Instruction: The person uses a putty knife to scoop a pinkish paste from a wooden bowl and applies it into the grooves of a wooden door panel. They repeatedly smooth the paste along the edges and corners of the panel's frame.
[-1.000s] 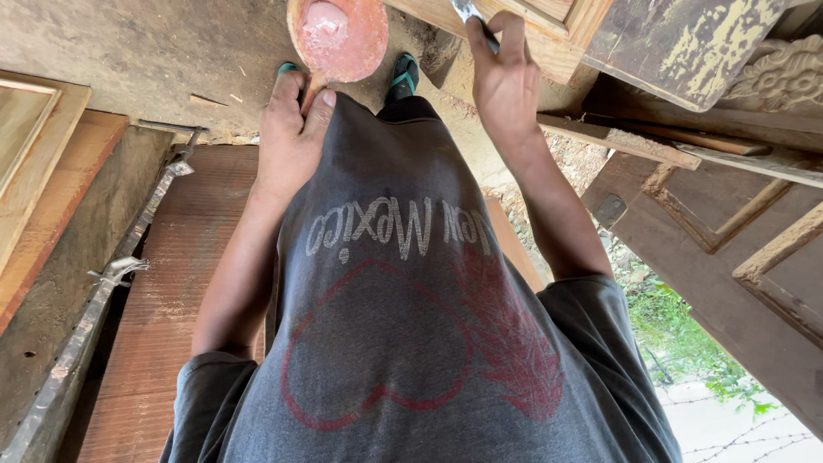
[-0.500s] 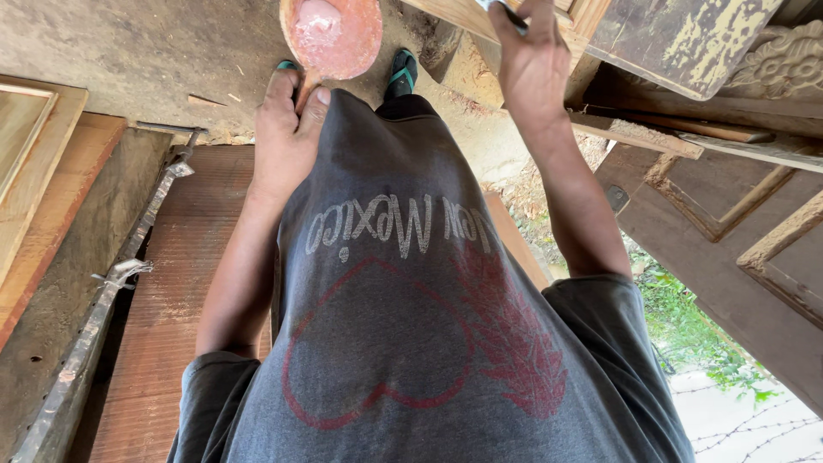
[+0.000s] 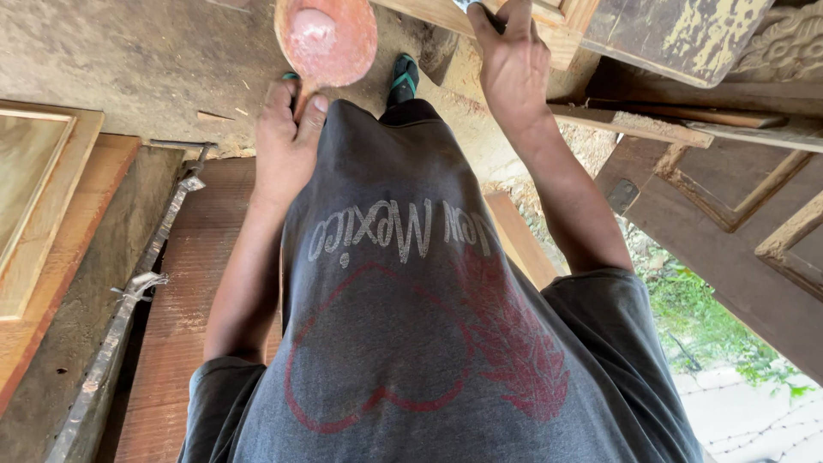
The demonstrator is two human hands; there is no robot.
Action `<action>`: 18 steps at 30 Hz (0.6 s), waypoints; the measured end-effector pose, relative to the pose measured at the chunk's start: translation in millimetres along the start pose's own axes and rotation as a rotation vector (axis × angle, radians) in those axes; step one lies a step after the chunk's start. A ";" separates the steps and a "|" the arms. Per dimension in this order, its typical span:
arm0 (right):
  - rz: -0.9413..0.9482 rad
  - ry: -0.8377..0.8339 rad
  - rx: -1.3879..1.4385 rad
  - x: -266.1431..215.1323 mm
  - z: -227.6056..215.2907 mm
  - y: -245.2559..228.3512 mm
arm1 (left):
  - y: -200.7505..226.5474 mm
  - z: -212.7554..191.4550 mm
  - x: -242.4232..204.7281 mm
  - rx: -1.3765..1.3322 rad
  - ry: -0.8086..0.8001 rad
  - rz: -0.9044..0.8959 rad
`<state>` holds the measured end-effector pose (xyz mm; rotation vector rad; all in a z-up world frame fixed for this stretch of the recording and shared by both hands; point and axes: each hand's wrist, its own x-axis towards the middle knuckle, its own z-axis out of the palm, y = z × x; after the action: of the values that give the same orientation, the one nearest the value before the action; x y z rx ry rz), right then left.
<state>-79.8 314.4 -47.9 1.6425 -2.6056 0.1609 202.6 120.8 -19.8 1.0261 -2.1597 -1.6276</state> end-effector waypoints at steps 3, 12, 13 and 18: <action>0.026 -0.047 -0.014 -10.8 -16.0 8.7 | 0.9 2.4 1.8 -0.025 0.001 -0.020; 0.003 0.052 0.072 -3.2 -11.1 -21.6 | 23.0 21.8 6.7 -0.026 0.047 -0.027; -0.010 0.061 0.098 3.5 -6.1 -24.6 | 26.7 24.9 9.4 -0.013 0.040 -0.048; 0.028 0.028 0.113 -3.3 -11.3 4.2 | 42.3 38.5 16.4 -0.007 0.016 0.003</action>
<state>-82.2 320.5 -37.3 1.6248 -2.6453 0.3352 152.3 143.9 2.2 1.0295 -2.1424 -1.6191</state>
